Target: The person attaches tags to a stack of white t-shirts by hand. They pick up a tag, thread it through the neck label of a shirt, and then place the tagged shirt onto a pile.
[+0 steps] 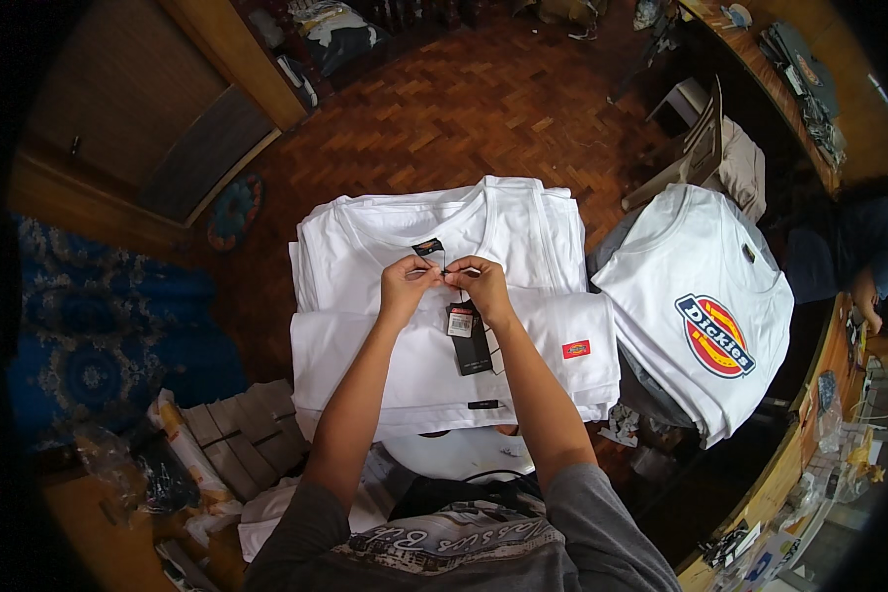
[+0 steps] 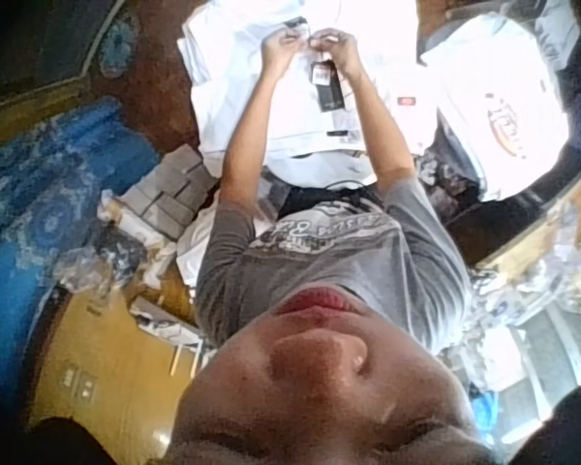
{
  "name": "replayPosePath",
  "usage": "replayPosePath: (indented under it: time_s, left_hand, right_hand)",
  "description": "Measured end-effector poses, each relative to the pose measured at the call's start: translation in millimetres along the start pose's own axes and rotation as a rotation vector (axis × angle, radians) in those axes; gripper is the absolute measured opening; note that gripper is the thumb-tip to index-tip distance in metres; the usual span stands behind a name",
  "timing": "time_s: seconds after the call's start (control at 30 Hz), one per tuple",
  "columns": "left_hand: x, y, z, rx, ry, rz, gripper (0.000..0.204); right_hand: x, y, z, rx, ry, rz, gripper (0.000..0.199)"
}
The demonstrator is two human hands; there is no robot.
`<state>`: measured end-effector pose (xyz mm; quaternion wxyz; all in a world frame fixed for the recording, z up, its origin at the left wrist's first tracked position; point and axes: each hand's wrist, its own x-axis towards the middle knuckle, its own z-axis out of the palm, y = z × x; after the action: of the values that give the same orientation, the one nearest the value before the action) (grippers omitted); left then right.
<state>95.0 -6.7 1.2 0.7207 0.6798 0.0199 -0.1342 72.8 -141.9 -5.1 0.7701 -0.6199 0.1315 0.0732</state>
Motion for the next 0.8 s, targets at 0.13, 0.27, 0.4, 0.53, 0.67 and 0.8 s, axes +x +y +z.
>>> replayPosePath:
  time_s: [0.13,0.27,0.4,0.53,0.67,0.8]
  left_hand:
    - [2.2,3.0,-3.1,0.102,-0.087,-0.002,0.004]
    - [9.9,7.6,-19.5,0.045,-0.272,-0.187,0.009]
    - [15.5,8.8,-28.4,-0.141,-0.339,-0.395,0.014]
    - [18.0,7.1,-32.5,-0.202,-0.399,-0.481,0.014]
    - [20.0,3.4,-31.3,-0.191,-0.432,-0.517,0.017]
    - [17.8,7.8,-33.7,-0.211,-0.436,-0.539,0.018]
  right_hand:
    - [0.9,1.1,0.9,0.000,-0.006,-0.005,0.008]
    - [-0.4,4.1,2.2,-0.008,-0.047,0.023,0.009]
    - [-0.6,1.5,4.0,-0.044,-0.088,0.028,0.008]
    - [1.0,-1.1,6.4,-0.070,-0.114,0.015,0.007]
    - [2.8,-7.3,9.4,-0.088,-0.118,0.010,0.006]
    - [4.6,-12.8,13.1,-0.157,-0.144,0.006,0.005]
